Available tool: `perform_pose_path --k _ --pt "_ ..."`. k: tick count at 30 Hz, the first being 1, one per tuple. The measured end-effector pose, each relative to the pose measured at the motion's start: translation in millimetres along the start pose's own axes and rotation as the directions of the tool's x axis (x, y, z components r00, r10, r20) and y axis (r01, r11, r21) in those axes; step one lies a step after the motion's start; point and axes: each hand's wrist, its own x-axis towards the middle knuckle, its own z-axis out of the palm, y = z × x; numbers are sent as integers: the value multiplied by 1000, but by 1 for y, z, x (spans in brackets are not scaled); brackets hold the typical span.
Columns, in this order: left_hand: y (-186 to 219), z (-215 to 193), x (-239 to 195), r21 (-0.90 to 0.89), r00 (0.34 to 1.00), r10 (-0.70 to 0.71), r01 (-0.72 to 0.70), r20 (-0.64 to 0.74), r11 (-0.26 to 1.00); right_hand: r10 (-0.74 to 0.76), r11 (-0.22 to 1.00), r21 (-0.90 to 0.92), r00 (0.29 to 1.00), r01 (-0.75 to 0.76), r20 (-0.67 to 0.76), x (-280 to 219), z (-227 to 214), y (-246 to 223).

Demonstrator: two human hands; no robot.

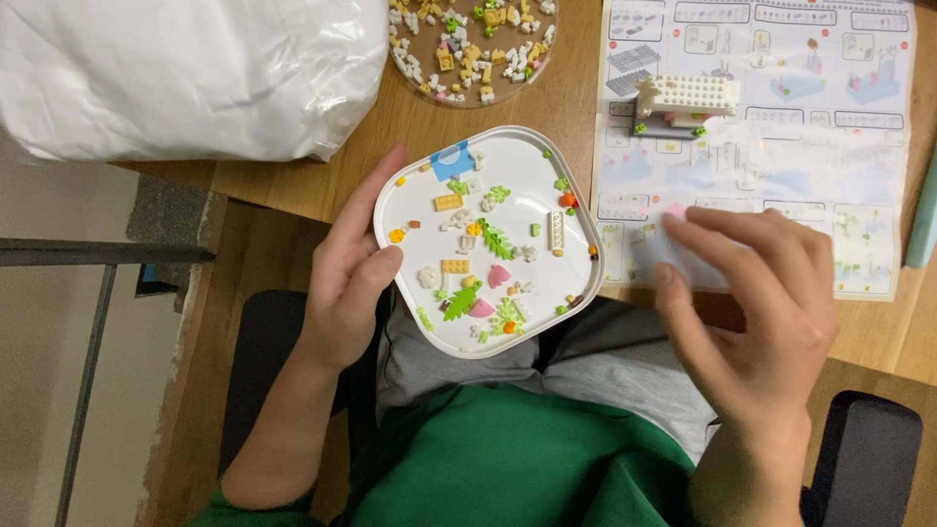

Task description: The person assembles small plastic bricks by hand, following a printed instruction sheet. They pick up individual bricks from a clear dish and a white tray, attach them to a growing structure, and occasionally flip the structure to add pieces to different sides.

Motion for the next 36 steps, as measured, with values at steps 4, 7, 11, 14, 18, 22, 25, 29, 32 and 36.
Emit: perform_pose_path --k 4,7,11,14,18,22,25,29,32,36 --pt "-3 0 0 3 999 35 -35 -2 999 -9 996 -84 998 4 -57 -6 -3 13" --pt "-4 1 0 -21 999 48 -48 -10 999 -26 983 -179 1000 24 -10 -7 0 23" --pt "-7 0 -1 -40 998 68 -67 10 997 -52 961 -270 998 63 46 -8 3 28" --pt "-6 1 -2 -49 998 67 -66 6 997 -44 971 -235 998 54 50 -7 3 26" --pt "-12 0 -2 11 992 125 -125 -3 992 11 978 -209 999 -1 44 -8 2 19" --pt "-9 0 -2 6 995 104 -104 -6 995 16 997 -69 999 -18 -31 -7 3 16" --pt "-7 0 -1 -30 996 87 -87 -11 996 -67 976 -207 997 60 -27 -7 3 25" --pt "-8 -1 0 -60 999 35 -37 -33 998 -49 955 -292 999 47 -2 -7 5 30" --pt "-4 -2 1 -36 1000 7 -7 -21 999 -32 949 -314 999 24 -21 -8 8 28" --pt "-5 -4 1 -50 1000 -8 7 -3 999 19 983 -180 998 -31 -68 -13 10 26"
